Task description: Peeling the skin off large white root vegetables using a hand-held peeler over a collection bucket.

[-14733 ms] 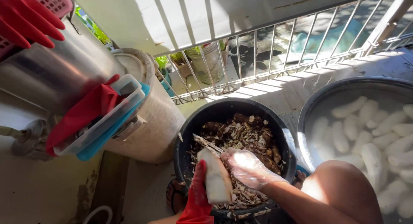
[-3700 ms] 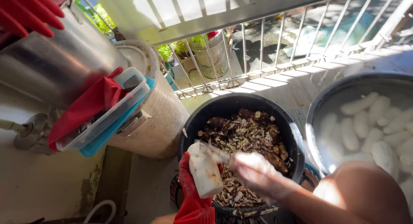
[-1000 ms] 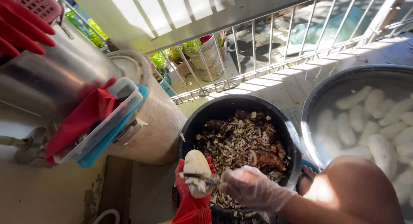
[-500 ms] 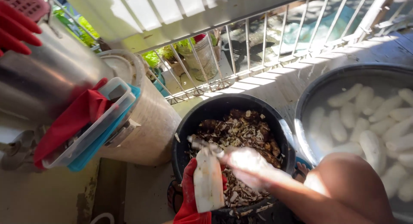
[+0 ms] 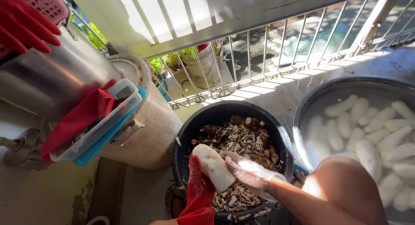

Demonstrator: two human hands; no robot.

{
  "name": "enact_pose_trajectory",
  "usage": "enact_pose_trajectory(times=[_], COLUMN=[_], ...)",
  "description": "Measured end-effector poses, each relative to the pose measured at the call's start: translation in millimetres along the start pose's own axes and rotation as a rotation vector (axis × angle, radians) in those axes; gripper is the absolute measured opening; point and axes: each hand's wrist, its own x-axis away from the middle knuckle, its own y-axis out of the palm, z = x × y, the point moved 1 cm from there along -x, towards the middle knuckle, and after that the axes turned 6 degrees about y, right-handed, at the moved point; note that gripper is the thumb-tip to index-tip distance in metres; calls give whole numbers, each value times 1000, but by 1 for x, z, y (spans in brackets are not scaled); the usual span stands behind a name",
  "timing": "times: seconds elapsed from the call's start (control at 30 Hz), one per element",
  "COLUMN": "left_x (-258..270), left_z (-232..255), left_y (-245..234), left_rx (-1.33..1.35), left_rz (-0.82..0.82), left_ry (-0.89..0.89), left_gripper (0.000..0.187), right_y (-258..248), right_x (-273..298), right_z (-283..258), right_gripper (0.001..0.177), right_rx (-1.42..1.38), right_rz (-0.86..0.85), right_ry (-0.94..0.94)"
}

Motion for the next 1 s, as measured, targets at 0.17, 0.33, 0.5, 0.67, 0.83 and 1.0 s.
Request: enact_pose_trajectory(times=[0.17,0.33,0.5,0.67,0.83,1.0], left_x=[-34,-44,-106,-137,-143,-115], left_z=[-26,-9,-47,-77,-64,-49], left_y=[-7,-15,-49,-80,-93,-90], left_rx=[-251,-8,-33,-491,-544,-587], left_rz=[-76,44,89,36,25,77], left_ry=[634,600,498,363,378,332], left_gripper=[47,15,19,25,31,39], right_y=[18,5,-53,-138,-168,-130], right_x=[3,3,34,103,104,126], right_z=[7,41,102,176,316,438], right_gripper=[116,86,103,94,77,73], right_rx=[-821,-952,-1403,-1597,-1747,-1718], right_rz=[-360,-525,-875,-563,194,816], right_ry=[-319,-66,-359,-609,-331,87])
